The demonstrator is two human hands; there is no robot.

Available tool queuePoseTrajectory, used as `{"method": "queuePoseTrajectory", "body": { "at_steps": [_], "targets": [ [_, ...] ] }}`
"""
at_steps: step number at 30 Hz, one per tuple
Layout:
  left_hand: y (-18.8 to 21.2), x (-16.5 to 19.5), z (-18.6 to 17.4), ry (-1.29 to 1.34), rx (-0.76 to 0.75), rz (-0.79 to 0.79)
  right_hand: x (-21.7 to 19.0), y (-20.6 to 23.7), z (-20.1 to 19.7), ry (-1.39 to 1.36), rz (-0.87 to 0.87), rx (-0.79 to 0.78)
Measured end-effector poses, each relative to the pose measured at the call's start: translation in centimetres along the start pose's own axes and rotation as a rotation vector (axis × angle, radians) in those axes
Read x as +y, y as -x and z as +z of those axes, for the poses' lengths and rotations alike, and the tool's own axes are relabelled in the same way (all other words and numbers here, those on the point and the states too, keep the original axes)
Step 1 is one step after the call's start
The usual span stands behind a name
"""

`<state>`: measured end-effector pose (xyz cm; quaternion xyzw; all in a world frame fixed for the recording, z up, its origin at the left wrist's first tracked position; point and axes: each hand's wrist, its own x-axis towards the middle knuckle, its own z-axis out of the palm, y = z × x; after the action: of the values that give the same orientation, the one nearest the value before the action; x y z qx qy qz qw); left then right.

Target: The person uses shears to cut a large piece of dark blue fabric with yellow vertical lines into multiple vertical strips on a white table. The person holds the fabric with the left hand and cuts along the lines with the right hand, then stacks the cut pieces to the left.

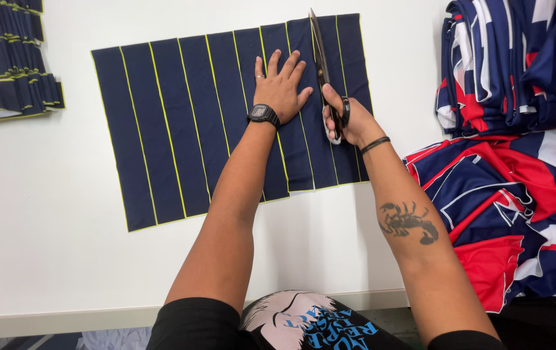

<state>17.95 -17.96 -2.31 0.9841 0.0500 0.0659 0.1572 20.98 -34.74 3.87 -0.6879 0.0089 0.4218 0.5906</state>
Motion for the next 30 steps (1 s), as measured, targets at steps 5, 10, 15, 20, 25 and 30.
{"method": "queuePoseTrajectory", "body": {
  "at_steps": [5,10,15,20,25,30],
  "targets": [
    [-0.7,0.6,0.1,-0.071,-0.025,0.020,5.7,7.1,-4.0,-0.050,-0.112,-0.116],
    [0.3,3.7,0.9,-0.098,0.060,0.080,18.0,20.9,-7.6,0.163,-0.174,0.037],
    [10.6,9.9,4.4,0.164,0.275,0.325,27.7,32.0,-9.8,-0.015,-0.018,-0.028],
    [17.5,12.8,7.2,0.203,0.265,0.273,31.3,35.2,-10.5,-0.046,0.168,0.010],
    [19.0,12.7,8.4,0.184,0.273,0.293,31.1,32.5,-9.9,0.052,0.158,0.044],
    [19.3,12.3,9.2,0.200,0.249,0.303,29.8,29.0,-9.2,0.007,0.121,0.004]
  ]
}}
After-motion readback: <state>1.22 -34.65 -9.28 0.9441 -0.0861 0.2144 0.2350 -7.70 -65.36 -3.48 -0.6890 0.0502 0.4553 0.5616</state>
